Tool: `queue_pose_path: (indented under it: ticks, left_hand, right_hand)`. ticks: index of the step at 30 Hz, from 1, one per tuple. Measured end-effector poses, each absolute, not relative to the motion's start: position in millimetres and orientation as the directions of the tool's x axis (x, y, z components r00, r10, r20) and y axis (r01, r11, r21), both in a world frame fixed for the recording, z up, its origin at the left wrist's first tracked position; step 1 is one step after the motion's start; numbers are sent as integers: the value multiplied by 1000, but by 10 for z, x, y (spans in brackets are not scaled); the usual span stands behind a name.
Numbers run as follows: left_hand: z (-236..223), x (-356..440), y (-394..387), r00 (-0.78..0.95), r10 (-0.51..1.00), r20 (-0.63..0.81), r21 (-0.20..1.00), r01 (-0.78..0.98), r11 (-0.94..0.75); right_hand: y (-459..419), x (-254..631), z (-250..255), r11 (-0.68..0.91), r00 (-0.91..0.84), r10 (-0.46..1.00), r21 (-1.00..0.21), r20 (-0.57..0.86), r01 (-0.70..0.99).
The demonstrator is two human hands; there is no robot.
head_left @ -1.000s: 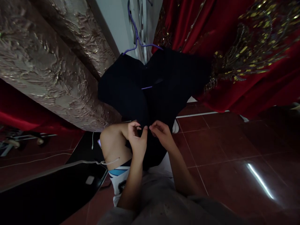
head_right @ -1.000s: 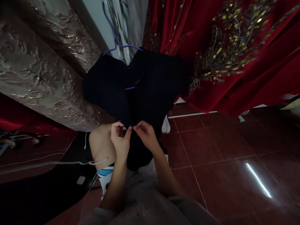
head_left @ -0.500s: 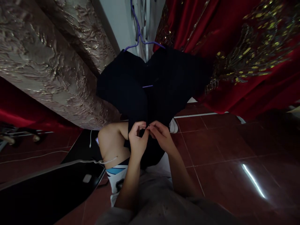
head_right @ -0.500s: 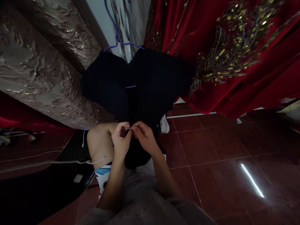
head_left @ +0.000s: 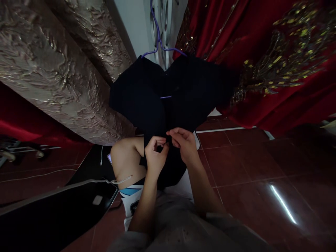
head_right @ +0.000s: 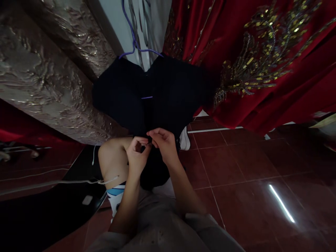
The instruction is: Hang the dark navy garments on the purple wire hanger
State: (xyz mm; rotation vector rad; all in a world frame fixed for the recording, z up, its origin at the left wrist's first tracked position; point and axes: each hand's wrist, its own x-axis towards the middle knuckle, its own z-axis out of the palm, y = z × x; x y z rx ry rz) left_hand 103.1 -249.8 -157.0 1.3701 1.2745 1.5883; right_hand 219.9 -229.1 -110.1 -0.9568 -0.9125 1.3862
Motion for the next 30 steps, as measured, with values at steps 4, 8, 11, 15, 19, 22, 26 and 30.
queue_pose_path:
  ticks: [4, 8, 11, 15, 19, 22, 26, 30]
  left_hand:
    - [-1634, 1070, -2496, -211, 936, 281, 959, 93, -267]
    - [-1723, 1164, -2442, -228, 939, 260, 965, 99, -243]
    - [-1803, 1230, -2354, -212, 944, 253, 966, 105, -235]
    - [-1736, 1188, -2204, -71, 952, 298, 949, 129, -287]
    - [-1217, 1005, -1940, -35, 860, 510, 860, 27, -509]
    - [-668, 887, -1617, -188, 655, 732, 680, 141, -720]
    - [-191, 836, -1232, -43, 509, 860, 494, 323, -807]
    - [-143, 823, -1166, 73, 460, 885, 387, 436, -813]
  right_hand:
    - [-2057, 2229, -766, 115, 38, 993, -944, 109, -310]
    - [-1731, 2221, -278, 291, 51, 956, -919, 288, -267]
    - [-1524, 2169, 9, 374, 86, 927, -889, 364, -265]
    - [-1435, 2129, 98, 420, 112, 907, -872, 405, -250]
    - [-1455, 2180, 28, 445, 66, 895, -865, 442, -233]
    - [-1430, 2218, 22, 447, -1, 886, -854, 464, -267]
    - [-1364, 2224, 7, 464, -9, 879, -858, 477, -219]
    - [-1340, 2183, -138, 479, 58, 878, -873, 476, -92]
